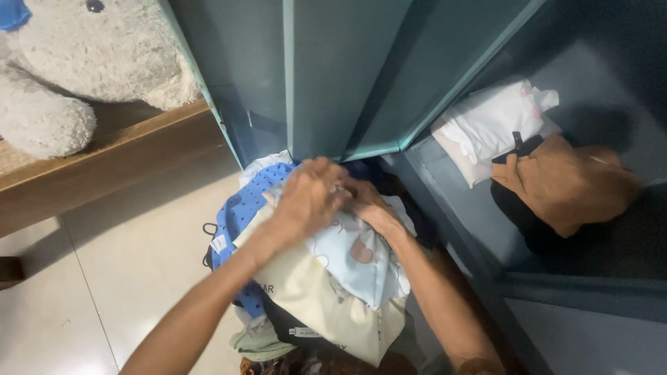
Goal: The person folds several garments one by one and places them into a closet shelf. Items handled include a black shirt, a tan top, a white shirt with text, a light green shirt, a black garment, and a blue patterned shirt. The person arranges the folded clothes neatly on the shelf.
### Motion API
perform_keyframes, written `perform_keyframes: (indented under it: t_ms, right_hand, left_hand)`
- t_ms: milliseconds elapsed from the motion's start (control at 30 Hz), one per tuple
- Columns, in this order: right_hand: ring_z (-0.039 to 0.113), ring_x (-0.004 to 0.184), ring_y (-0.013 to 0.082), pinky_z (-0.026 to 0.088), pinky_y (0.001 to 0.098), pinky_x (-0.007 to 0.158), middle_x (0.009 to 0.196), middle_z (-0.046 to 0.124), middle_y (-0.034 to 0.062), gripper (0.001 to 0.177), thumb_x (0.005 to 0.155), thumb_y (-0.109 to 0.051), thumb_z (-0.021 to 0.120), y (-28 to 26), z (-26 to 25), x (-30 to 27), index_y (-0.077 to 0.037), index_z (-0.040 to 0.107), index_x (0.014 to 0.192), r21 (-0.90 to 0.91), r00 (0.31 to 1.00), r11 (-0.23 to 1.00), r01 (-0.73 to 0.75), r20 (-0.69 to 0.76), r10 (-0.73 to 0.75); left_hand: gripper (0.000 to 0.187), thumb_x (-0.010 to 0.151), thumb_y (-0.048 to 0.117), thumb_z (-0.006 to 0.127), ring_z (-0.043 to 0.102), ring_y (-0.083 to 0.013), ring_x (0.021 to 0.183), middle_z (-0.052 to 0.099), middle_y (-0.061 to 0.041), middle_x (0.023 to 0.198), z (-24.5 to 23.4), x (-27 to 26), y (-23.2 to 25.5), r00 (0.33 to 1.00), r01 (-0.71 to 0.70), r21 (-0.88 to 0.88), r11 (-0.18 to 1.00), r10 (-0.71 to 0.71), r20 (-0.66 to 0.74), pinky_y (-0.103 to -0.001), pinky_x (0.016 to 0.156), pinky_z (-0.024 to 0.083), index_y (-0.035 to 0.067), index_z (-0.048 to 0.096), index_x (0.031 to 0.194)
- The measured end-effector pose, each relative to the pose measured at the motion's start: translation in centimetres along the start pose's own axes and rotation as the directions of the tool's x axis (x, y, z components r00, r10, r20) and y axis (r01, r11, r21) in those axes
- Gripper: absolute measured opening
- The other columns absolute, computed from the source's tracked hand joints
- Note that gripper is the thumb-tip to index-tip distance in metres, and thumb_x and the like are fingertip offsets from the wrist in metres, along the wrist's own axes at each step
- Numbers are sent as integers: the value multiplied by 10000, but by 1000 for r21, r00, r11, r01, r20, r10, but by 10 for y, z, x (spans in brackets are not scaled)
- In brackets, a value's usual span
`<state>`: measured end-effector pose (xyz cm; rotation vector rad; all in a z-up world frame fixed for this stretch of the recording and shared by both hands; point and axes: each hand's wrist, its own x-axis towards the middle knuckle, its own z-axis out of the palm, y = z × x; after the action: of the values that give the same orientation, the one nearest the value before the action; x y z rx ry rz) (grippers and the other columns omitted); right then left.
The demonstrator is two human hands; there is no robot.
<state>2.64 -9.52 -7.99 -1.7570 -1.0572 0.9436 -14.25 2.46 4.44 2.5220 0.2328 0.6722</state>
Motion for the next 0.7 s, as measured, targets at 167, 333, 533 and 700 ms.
perform_keyframes:
  t_ms: [167, 333, 533, 700]
  right_hand:
    - [633, 878, 108, 494, 328, 819, 897, 713, -8, 334, 763, -295, 833, -83, -25, -33, -206, 785, 1082, 10, 998, 998, -64, -23, 65]
    - [607, 947, 146, 489, 328, 848, 999, 695, 54, 321, 821, -215, 816, -104, -56, -43, -96, 738, 1109, 85, 991, 987, 137, -7, -136]
    - [533, 1178, 159, 437, 375, 1055, 1293, 578, 51, 786, 744, -341, 827, -115, -54, -75, -40, 521, 1402, 413, 978, 887, 206, -77, -192]
    - [723, 871, 236, 600, 408, 759, 1061, 734, 158, 758, 684, -334, 838, -44, -53, -99, 43, 609, 1301, 736, 995, 677, 22, 52, -88]
  left_hand:
    - [742, 864, 555, 711, 456, -468, 1372, 511, -214, 1407, -12, 14, -39, 866, 336, -133, 933, -250, 433, -671, 1096, 359, 220, 434, 1464]
    - [550, 740, 512, 806, 678, -326, 946, 727, -162, 964, -32, 32, -20, 695, 494, -250, 833, -205, 689, -458, 896, 496, 110, 694, 1098]
    - [297, 815, 340, 817, 709, -173, 635, 750, -78, 725, -35, 40, -15, 750, 587, -555, 589, -138, 647, -296, 675, 577, 61, 779, 912]
    - [227, 827, 277, 828, 706, -126, 614, 734, -49, 714, -46, 46, -4, 801, 591, -693, 412, -201, 564, -246, 611, 573, 67, 761, 883]
